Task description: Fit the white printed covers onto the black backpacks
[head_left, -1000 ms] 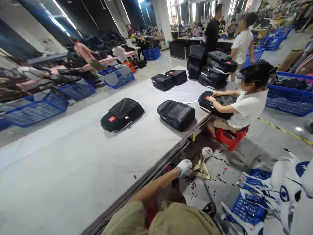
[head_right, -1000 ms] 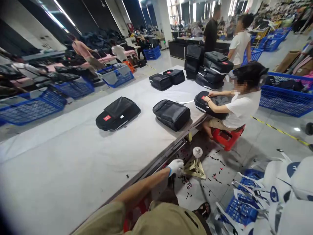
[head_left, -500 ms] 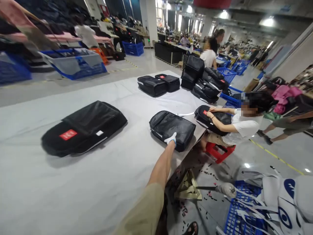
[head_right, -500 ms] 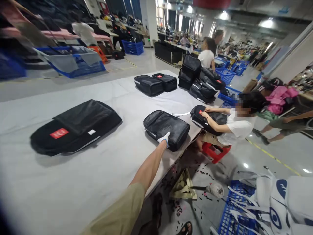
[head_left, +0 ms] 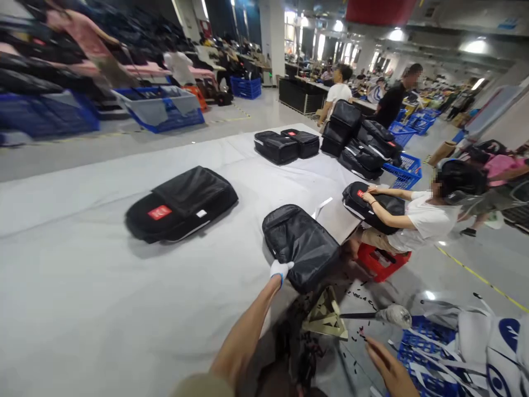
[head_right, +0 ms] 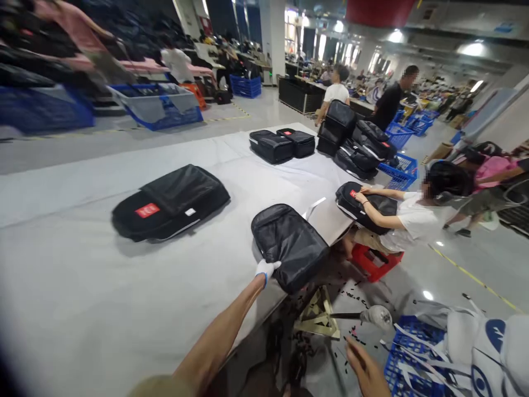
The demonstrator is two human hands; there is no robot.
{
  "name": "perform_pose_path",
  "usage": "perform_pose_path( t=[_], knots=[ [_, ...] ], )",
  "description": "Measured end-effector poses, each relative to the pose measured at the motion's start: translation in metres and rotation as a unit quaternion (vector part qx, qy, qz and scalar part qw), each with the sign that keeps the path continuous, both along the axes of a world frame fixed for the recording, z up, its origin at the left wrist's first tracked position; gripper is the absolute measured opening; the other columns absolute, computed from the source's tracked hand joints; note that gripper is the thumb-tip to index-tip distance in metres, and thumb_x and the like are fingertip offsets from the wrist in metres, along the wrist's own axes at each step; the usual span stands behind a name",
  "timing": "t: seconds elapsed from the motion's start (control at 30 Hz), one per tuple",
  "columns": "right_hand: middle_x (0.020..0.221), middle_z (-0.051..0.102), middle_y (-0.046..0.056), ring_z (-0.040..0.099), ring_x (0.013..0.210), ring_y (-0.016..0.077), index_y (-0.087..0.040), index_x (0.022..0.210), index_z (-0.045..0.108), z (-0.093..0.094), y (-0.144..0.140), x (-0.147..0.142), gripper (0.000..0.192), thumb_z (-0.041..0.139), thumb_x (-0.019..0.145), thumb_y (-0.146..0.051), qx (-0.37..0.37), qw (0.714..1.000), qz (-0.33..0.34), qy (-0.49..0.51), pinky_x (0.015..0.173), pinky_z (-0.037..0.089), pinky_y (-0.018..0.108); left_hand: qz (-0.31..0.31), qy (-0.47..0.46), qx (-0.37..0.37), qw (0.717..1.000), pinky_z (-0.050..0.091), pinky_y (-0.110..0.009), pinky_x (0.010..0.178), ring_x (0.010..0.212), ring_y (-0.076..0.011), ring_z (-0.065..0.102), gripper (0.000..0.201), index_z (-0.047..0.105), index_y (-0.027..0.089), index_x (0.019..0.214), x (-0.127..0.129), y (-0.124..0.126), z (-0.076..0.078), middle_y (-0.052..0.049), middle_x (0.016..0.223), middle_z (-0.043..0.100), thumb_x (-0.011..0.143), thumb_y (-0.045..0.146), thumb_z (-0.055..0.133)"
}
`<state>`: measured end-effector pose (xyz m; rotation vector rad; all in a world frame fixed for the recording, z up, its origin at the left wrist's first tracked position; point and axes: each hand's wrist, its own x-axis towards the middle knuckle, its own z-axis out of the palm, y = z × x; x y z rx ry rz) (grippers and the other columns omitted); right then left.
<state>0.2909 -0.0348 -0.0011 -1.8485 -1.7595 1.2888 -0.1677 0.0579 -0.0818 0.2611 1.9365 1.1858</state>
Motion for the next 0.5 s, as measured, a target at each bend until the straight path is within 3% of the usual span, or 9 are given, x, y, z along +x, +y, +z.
perform_pose_path(
  t=[0.07, 0.13, 0.2, 0.27, 0.33, 0.4, 0.5],
  knots=[
    [0.146, 0.076, 0.004, 0.064, 0.146, 0.0390, -0.036, 0.133, 0.083, -0.015, 0.019, -0.026, 0.075, 0.064, 0.080, -0.085, 0.010, 0.998, 0.028, 0.055, 0.121, 0.059, 0.047, 0.010, -0.026, -0.008, 1.000, 0.063, -0.045, 0.099, 0.106, -0.0335, 0.078, 0.043, 0.074, 0.013, 0.107, 0.004, -0.078, 0.000, -0.016, 0.106, 0.084, 0.071, 0.011, 0.098],
    [0.152, 0.072, 0.011, 0.061, 0.150, 0.0393, -0.027, 0.139, 0.079, -0.033, 0.050, -0.067, 0.087, 0.064, 0.075, -0.085, 0.029, 0.995, 0.044, 0.079, 0.126, 0.053, 0.045, 0.026, -0.057, -0.009, 0.998, 0.066, -0.045, 0.095, 0.099, -0.0330, 0.080, 0.039, 0.072, 0.015, 0.097, 0.011, -0.158, 0.002, -0.012, 0.097, 0.083, 0.067, 0.008, 0.096],
    [0.146, 0.074, 0.019, 0.064, 0.146, 0.0421, -0.021, 0.135, 0.078, -0.053, 0.074, -0.119, 0.094, 0.066, 0.067, -0.086, 0.016, 0.994, 0.076, 0.076, 0.125, 0.052, 0.045, 0.051, -0.079, -0.002, 0.996, 0.067, -0.045, 0.095, 0.098, -0.0328, 0.080, 0.043, 0.071, 0.017, 0.091, 0.024, -0.233, 0.004, -0.008, 0.092, 0.083, 0.059, 0.007, 0.096],
    [0.132, 0.079, 0.020, 0.069, 0.138, 0.0454, -0.021, 0.121, 0.081, -0.074, 0.079, -0.172, 0.091, 0.066, 0.060, -0.086, -0.025, 0.986, 0.147, 0.076, 0.118, 0.056, 0.046, 0.086, -0.088, 0.006, 0.992, 0.066, -0.048, 0.097, 0.100, -0.0344, 0.080, 0.048, 0.072, 0.020, 0.088, 0.040, -0.295, 0.004, -0.005, 0.091, 0.083, 0.050, 0.007, 0.098],
    [0.121, 0.082, 0.017, 0.072, 0.131, 0.0482, -0.024, 0.111, 0.082, -0.091, 0.065, -0.214, 0.084, 0.064, 0.061, -0.089, -0.055, 0.972, 0.225, 0.051, 0.113, 0.059, 0.049, 0.108, -0.088, 0.022, 0.990, 0.064, -0.052, 0.100, 0.106, -0.0371, 0.079, 0.052, 0.073, 0.022, 0.089, 0.056, -0.341, -0.001, -0.004, 0.093, 0.083, 0.046, 0.011, 0.099],
    [0.120, 0.082, 0.017, 0.072, 0.129, 0.0506, -0.024, 0.114, 0.083, -0.099, 0.043, -0.240, 0.087, 0.057, 0.067, -0.093, -0.054, 0.965, 0.257, -0.004, 0.110, 0.059, 0.054, 0.117, -0.075, 0.039, 0.990, 0.061, -0.055, 0.104, 0.113, -0.0394, 0.078, 0.055, 0.074, 0.025, 0.093, 0.070, -0.373, -0.008, -0.003, 0.097, 0.084, 0.044, 0.015, 0.099],
    [0.130, 0.080, 0.021, 0.071, 0.130, 0.0529, -0.024, 0.134, 0.082, -0.087, 0.018, -0.256, 0.100, 0.047, 0.076, -0.098, -0.022, 0.963, 0.260, -0.070, 0.109, 0.058, 0.060, 0.126, -0.048, 0.060, 0.989, 0.058, -0.055, 0.109, 0.119, -0.0405, 0.077, 0.059, 0.076, 0.026, 0.102, 0.088, -0.400, -0.011, -0.004, 0.106, 0.085, 0.048, 0.020, 0.098]
  ],
)
